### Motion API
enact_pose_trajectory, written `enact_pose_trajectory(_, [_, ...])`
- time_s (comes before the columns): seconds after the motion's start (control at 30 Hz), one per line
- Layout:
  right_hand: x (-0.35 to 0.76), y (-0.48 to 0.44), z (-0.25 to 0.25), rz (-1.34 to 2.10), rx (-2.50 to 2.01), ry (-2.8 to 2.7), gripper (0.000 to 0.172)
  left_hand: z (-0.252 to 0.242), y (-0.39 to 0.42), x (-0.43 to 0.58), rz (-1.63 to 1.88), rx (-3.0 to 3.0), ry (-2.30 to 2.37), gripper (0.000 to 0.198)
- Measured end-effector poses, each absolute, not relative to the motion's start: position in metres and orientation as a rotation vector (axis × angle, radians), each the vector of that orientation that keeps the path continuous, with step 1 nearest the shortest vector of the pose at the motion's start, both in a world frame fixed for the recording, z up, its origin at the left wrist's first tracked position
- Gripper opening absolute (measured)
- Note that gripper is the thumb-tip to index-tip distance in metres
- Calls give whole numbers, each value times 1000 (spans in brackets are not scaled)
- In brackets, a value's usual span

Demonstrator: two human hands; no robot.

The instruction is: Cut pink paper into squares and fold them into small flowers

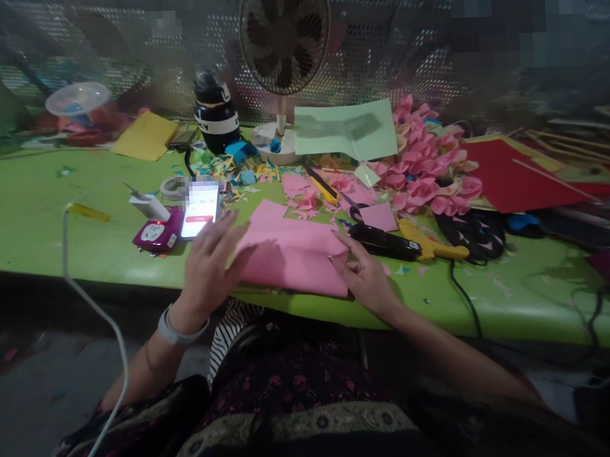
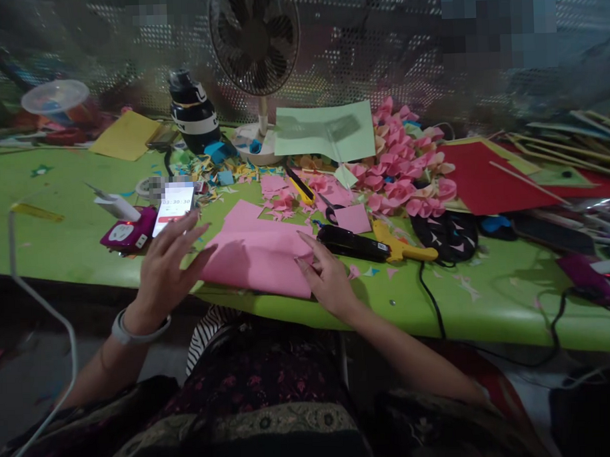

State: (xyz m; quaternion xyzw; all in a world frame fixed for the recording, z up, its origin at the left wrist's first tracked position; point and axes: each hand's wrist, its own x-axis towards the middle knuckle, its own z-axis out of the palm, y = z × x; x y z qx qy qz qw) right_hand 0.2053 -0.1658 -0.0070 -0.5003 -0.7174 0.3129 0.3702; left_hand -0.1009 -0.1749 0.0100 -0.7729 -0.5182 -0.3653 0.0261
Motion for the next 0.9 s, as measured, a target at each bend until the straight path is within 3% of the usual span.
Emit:
enact_pose_trajectory(0.2, [216, -160, -12, 549, -1379, -1995, 52, -9, -194, -77, -514, -2871, -1194, 74])
enact_pose_trajectory(0.43, [220, -163, 2, -152, -1381, -2258, 46, -20, -181, -74, -346, -2881, -1254, 82])
enact_pose_trajectory(0.67, [196, -172, -15, 1, -1093, -2628, 70, -18, -165, -70, -246, -2851, -1303, 83])
enact_pose_trajectory(0.9, [194, -167, -32, 1, -1163, -2706, 53, -26, -151, -74, -256, -2840, -1227, 76])
